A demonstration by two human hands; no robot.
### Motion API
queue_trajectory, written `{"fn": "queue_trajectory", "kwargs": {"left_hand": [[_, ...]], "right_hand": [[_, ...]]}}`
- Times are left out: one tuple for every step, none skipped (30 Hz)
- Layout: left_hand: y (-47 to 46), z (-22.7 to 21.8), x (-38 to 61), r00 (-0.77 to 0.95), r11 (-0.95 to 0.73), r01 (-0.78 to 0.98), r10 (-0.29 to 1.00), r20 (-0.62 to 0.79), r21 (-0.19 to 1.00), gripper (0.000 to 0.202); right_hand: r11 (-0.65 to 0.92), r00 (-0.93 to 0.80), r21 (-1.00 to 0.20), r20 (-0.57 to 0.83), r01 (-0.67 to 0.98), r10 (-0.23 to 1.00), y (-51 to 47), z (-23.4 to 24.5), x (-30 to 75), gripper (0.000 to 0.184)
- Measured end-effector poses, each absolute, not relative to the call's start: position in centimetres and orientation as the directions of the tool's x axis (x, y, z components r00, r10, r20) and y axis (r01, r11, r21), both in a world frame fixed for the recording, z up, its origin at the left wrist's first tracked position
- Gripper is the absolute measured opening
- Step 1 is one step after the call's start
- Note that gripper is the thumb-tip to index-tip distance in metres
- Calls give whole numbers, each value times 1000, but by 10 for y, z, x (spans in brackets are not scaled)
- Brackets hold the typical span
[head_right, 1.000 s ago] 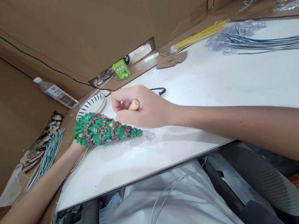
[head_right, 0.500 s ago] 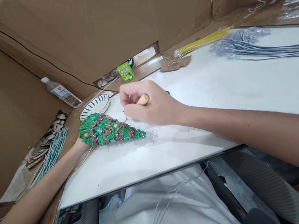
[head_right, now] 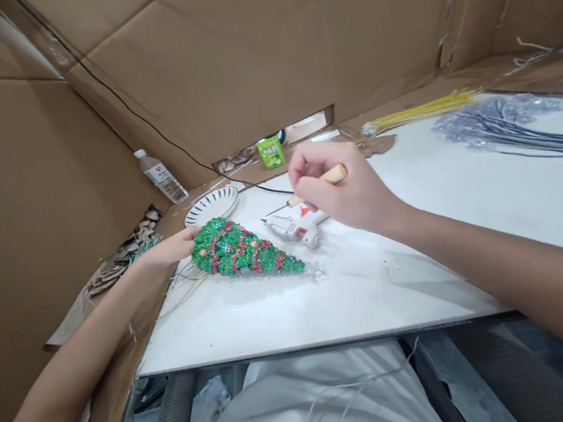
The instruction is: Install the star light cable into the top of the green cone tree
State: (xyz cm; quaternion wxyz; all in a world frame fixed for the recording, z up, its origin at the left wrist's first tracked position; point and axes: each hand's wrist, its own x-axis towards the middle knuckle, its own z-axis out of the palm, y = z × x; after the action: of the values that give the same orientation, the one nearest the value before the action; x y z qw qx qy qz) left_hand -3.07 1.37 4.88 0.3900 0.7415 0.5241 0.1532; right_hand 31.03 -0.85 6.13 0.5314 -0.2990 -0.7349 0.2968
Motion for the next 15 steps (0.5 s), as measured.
{"fn": "queue_trajectory", "kwargs": {"left_hand": [[13,53,-33,421,-133,669,879,-225,732,19],[11,58,-34,435,-124,679,862,-261,724,20],[10,62,-36,449,-119,689,844,-293,715,21],[8,67,-37,459,-117,701,829,-320,703,22],[7,72,-38,463,-120,715,820,-338,689,24],[5,76,-40,458,-126,730,820,-343,671,25],[4,81,-41,448,-138,745,828,-337,652,26],[2,84,-42,434,-151,760,842,-321,632,27],[1,88,-44,419,-163,773,857,-300,613,28],[0,91,-46,408,-174,784,868,-282,596,28],[-1,94,-48,402,-184,792,875,-270,583,28],[-2,96,-49,398,-190,798,878,-264,572,28],[-3,98,-51,397,-196,804,880,-261,562,27],[-3,100,-53,397,-202,809,880,-261,552,26],[-4,101,-55,398,-209,816,879,-261,540,26]], "right_hand": [[638,-252,-759,598,126,761,-7,61,310,13],[632,-248,-764,592,130,767,-6,61,310,13],[626,-242,-767,587,139,773,-5,62,310,12],[624,-232,-767,585,153,777,-5,62,311,12],[621,-221,-764,584,174,781,-4,63,311,12],[614,-209,-763,579,200,788,-4,64,312,11],[600,-197,-767,567,229,800,-3,65,312,10],[579,-192,-774,547,254,815,-3,66,313,10],[557,-188,-784,524,276,831,-3,68,313,9],[537,-189,-791,503,294,843,-3,69,314,9],[527,-184,-792,494,308,850,-2,69,314,9],[528,-178,-787,497,319,849,-2,70,315,9],[535,-172,-778,508,329,844,-1,69,316,10],[541,-161,-767,520,345,839,0,69,317,11],[547,-158,-755,528,362,834,1,68,319,11]]}}
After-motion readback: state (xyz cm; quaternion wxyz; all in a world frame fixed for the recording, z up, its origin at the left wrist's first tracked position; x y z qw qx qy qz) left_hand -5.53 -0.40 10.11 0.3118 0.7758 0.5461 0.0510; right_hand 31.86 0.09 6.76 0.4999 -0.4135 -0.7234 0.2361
